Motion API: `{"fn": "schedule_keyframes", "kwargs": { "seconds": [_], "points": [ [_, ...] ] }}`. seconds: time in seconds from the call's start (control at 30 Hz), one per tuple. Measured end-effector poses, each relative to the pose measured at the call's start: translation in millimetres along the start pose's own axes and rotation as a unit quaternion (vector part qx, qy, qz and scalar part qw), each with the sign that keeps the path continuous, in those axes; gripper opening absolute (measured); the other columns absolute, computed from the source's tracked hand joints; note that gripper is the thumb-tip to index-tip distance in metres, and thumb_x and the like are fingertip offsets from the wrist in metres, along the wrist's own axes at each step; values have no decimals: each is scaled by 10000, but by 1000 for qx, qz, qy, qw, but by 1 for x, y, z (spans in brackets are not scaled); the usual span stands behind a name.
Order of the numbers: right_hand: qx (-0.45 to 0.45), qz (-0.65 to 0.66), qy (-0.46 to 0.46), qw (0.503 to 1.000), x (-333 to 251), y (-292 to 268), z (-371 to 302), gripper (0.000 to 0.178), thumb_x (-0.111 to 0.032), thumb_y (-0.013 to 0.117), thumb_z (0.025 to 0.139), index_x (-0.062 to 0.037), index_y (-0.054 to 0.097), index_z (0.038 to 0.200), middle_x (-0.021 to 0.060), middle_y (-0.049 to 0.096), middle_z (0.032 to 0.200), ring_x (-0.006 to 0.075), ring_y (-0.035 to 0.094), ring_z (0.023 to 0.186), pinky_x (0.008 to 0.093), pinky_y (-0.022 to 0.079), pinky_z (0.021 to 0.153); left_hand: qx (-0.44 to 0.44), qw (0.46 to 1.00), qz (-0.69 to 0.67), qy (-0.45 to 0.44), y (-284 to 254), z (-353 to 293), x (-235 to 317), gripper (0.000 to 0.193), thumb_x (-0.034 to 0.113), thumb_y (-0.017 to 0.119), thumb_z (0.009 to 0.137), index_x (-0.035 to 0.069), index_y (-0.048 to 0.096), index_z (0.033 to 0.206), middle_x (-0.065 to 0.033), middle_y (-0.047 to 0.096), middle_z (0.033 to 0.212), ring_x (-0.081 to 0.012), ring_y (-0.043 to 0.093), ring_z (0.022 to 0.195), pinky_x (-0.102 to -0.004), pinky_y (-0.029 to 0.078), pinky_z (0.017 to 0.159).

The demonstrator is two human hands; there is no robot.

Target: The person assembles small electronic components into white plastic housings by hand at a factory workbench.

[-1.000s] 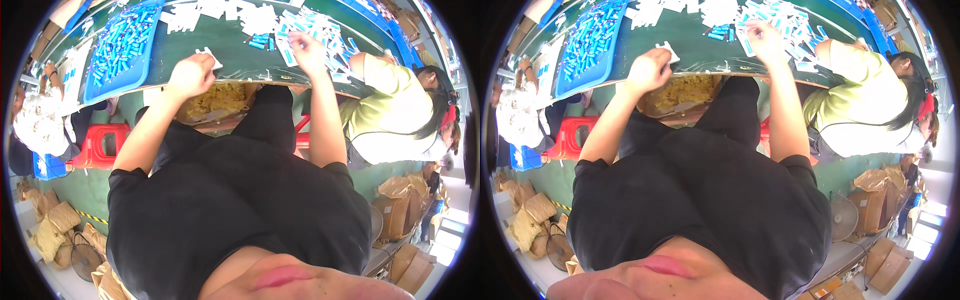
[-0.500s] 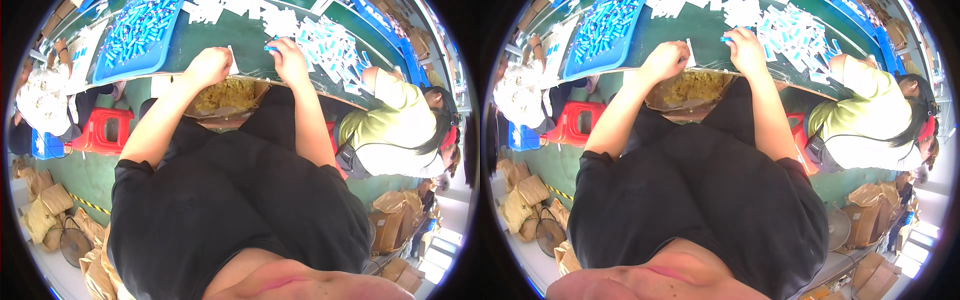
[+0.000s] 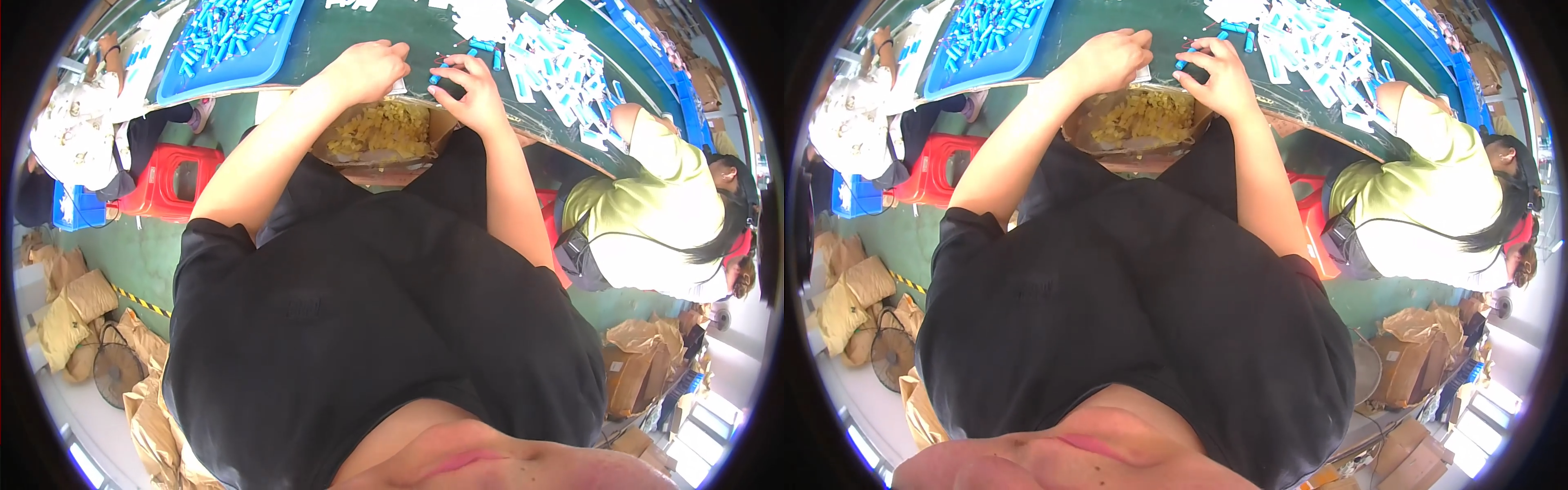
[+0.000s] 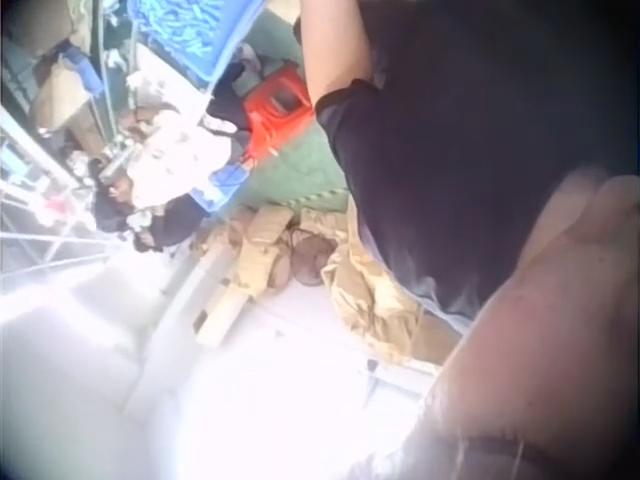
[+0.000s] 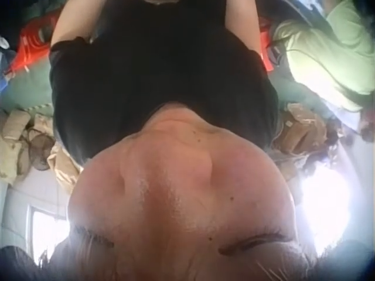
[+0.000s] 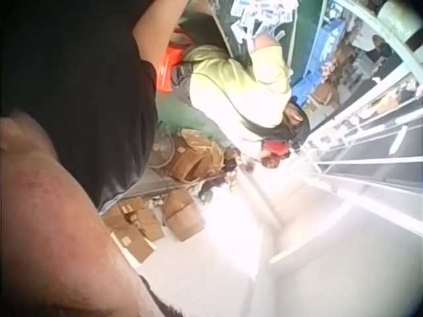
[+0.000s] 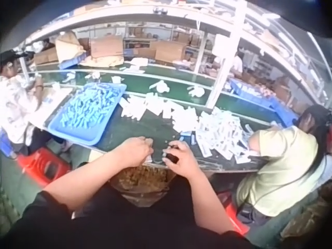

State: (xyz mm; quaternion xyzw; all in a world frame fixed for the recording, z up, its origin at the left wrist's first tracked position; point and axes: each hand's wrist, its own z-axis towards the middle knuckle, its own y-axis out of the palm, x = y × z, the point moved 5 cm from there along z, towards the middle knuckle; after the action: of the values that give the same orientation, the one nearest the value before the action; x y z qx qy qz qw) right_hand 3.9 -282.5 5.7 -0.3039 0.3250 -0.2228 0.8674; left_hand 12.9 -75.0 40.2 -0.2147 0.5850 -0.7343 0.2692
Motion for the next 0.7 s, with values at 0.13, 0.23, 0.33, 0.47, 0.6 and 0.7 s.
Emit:
{"fn": "schedule_keyframes", "kwargs": {
  "seconds": [0.13,0.23,0.33,0.47,0.6,0.7],
  "points": [
    [27,5,7,1000,10,-1,-2,299,-191,904,809,-141,831,1095,64,722,1179,261,690,1099,403,577,977,14,1000,3,22,9,-2,-6,165,84,695,883,51,745,1036,-91,668,1097,-311,696,1098,-431,606,958],
    [81,212,52,973,30,-7,-6,222,-127,858,902,-75,816,1114,77,762,1196,209,726,1075,340,576,932,45,999,-3,5,10,-5,-8,200,80,673,902,47,696,1098,-108,664,1088,-333,684,1115,-447,591,981],
    [214,441,187,851,65,-20,-16,209,-44,727,1015,-5,766,1217,86,754,1241,184,727,1056,303,568,874,51,998,-45,-12,8,-7,-20,184,79,651,939,29,643,1115,-137,691,1076,-373,689,1051,-470,584,925],
    [218,547,245,770,76,-25,-15,257,-40,672,1060,17,696,1310,125,731,1284,236,723,1022,363,568,901,95,957,-263,-82,16,-15,-40,102,59,585,1033,-2,597,1113,-184,724,1168,-370,723,1022,-433,585,892],
    [240,433,197,846,45,-30,11,254,-24,735,1017,7,736,1269,147,744,1220,194,725,954,319,579,835,263,833,-472,-118,29,-37,-36,115,108,534,1092,17,598,1122,-138,733,1075,-264,724,947,-389,586,842],
    [192,141,212,948,35,-41,22,247,-63,831,937,-33,775,1176,122,726,1152,141,704,802,283,580,757,237,557,-793,-74,39,-56,-18,190,218,583,1106,34,608,1143,-143,720,1109,-250,717,900,-379,595,779]
  ]
}}
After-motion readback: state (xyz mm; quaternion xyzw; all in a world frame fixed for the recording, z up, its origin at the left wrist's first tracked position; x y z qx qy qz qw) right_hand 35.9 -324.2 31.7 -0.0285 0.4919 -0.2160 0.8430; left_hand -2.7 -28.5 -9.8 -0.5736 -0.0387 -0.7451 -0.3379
